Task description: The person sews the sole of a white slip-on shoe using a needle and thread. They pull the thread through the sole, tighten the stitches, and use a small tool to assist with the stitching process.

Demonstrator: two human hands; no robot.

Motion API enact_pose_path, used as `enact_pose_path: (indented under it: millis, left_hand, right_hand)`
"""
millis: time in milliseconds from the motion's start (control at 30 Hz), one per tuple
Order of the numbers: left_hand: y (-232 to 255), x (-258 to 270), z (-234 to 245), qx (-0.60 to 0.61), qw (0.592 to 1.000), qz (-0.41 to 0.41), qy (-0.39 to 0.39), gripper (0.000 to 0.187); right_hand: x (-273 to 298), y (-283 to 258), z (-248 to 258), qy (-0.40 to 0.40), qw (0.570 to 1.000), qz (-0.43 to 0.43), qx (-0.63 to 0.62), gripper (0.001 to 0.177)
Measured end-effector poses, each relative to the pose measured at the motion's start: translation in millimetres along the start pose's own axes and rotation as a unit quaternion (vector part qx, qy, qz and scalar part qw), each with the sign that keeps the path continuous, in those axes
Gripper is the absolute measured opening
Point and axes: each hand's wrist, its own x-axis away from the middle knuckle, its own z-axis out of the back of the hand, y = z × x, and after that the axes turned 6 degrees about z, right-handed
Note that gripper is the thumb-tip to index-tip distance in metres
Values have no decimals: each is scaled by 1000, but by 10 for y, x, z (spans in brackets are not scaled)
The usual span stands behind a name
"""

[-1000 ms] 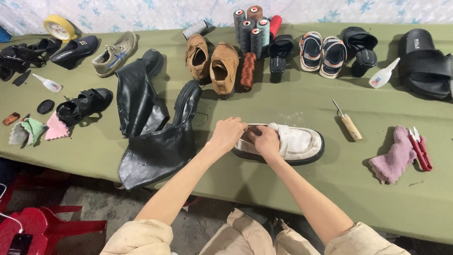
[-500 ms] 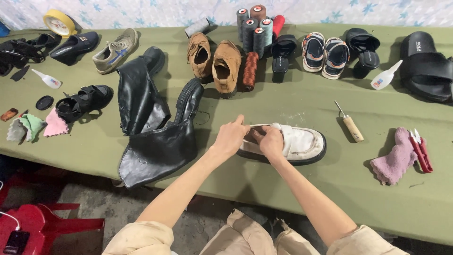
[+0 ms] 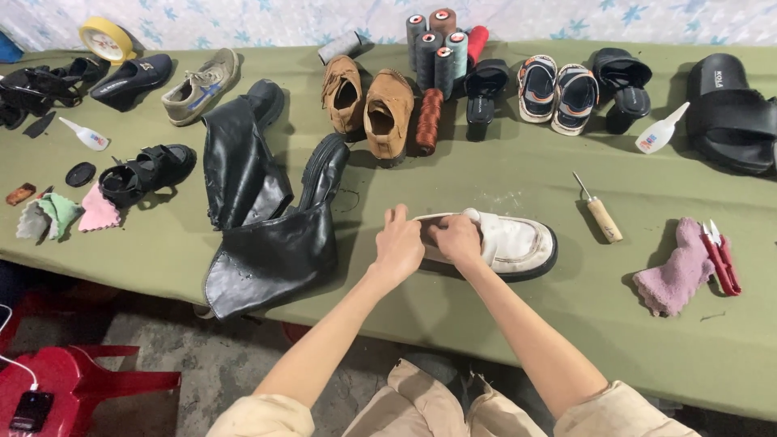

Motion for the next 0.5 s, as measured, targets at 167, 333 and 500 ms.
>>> enact_pose_path:
  millis: [167, 333, 500]
  left_hand:
    - [-9, 128, -145, 60, 997, 33, 33, 35]
    - [-18, 153, -161, 103, 991, 58, 63, 34]
    - [-134, -23, -409, 130, 982, 68, 121, 32]
  right_hand:
    - [-5, -50, 4, -36, 999, -6, 32, 47]
    - [-97, 96, -38, -58, 998, 0, -9, 43]
    - [-90, 46, -29, -64, 996, -1, -68, 37]
